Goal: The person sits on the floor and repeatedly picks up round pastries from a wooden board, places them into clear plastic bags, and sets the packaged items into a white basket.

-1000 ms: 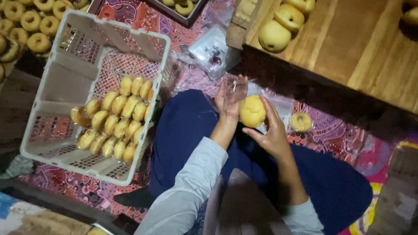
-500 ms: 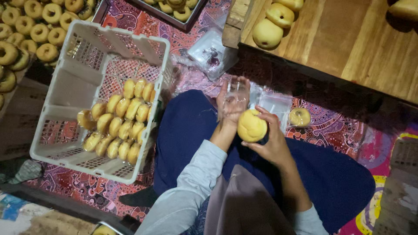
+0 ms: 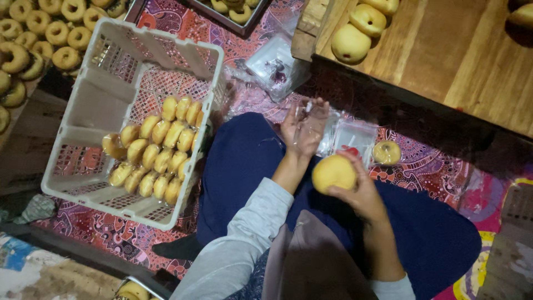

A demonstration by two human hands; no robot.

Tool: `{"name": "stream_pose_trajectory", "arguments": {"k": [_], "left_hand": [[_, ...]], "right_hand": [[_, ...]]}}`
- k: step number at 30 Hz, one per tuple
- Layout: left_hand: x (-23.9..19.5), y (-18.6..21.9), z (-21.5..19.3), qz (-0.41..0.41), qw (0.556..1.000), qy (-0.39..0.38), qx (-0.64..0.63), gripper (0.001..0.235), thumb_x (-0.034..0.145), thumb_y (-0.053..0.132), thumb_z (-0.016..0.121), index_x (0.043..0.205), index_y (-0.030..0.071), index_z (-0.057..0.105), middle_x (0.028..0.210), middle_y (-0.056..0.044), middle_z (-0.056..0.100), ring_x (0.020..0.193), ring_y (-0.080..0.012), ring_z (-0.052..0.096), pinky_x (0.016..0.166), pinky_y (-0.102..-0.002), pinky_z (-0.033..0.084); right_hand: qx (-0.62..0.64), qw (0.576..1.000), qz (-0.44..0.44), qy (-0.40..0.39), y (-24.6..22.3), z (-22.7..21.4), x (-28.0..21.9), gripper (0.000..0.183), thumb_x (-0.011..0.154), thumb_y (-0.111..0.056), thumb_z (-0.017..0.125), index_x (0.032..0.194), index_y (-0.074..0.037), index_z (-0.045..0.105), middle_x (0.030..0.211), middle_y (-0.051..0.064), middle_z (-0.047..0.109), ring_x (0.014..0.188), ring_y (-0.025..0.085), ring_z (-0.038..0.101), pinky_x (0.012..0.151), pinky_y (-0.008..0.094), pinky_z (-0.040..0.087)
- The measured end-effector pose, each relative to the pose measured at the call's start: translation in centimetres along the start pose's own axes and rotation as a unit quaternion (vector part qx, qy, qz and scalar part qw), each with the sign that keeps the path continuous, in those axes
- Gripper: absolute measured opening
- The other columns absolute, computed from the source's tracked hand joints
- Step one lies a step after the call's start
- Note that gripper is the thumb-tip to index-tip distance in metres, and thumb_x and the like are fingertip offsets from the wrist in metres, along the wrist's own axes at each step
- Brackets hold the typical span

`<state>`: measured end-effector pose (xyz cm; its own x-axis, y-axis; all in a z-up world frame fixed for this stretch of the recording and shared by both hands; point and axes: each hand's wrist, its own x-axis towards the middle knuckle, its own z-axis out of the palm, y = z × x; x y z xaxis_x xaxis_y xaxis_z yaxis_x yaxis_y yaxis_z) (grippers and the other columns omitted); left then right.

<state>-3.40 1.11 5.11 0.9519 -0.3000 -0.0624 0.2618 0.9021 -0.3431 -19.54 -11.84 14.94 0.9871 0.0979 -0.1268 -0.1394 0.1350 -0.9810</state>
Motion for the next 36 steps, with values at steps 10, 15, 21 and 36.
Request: {"name": "stream_pose_trajectory", "arguments": {"k": [10,15,21,36], "left_hand": [[-0.5,-2.2,0.4,0.096,0.966,-0.063,0.23,0.055,0.102,0.038,0.051,0.151,0.014,0.049,0.138,-0.022,0.062,0.127,-0.0376,0.059,0.113,-0.056,0.044],[-0.9,-2.9,-1.9,0.036,0.981,-0.033,0.187,0.06,0.106,0.05,0.051,0.151,0.01,0.049,0.138,-0.017,0.061,0.12,-0.0332,0.064,0.102,-0.049,0.053],[-4.8,-7.7,-0.7,0.081,0.849,0.024,0.521,0.054,0.093,0.024,0.077,0.137,0.008,0.051,0.123,-0.004,0.065,0.115,-0.0236,0.062,0.099,-0.038,0.053],[-10.1,0.9,8.3,0.337,0.201,-0.305,0.868,0.044,0.071,0.029,0.08,0.107,0.005,0.073,0.117,-0.014,0.071,0.12,-0.0375,0.062,0.106,-0.058,0.037]], "right_hand": [[-0.058,0.983,-0.101,0.14,-0.5,2.7,6.5,0.079,0.083,-0.004,0.078,0.152,-0.003,0.04,0.146,0.013,0.052,0.131,0.023,0.055,0.111,0.036,0.048],[-0.222,0.939,-0.197,0.172,2.8,1.5,6.8,0.08,0.078,-0.005,0.083,0.15,-0.001,0.048,0.151,0.018,0.05,0.135,0.029,0.052,0.112,0.041,0.047],[-0.259,0.907,-0.183,0.277,1.8,0.0,9.9,0.06,0.087,-0.008,0.081,0.144,-0.005,0.062,0.129,0.018,0.071,0.11,0.027,0.069,0.095,0.037,0.056],[-0.16,0.976,-0.089,0.121,5.9,-0.4,12.1,0.06,0.086,-0.011,0.069,0.143,-0.003,0.052,0.12,0.016,0.072,0.105,0.026,0.068,0.09,0.037,0.056]]}}
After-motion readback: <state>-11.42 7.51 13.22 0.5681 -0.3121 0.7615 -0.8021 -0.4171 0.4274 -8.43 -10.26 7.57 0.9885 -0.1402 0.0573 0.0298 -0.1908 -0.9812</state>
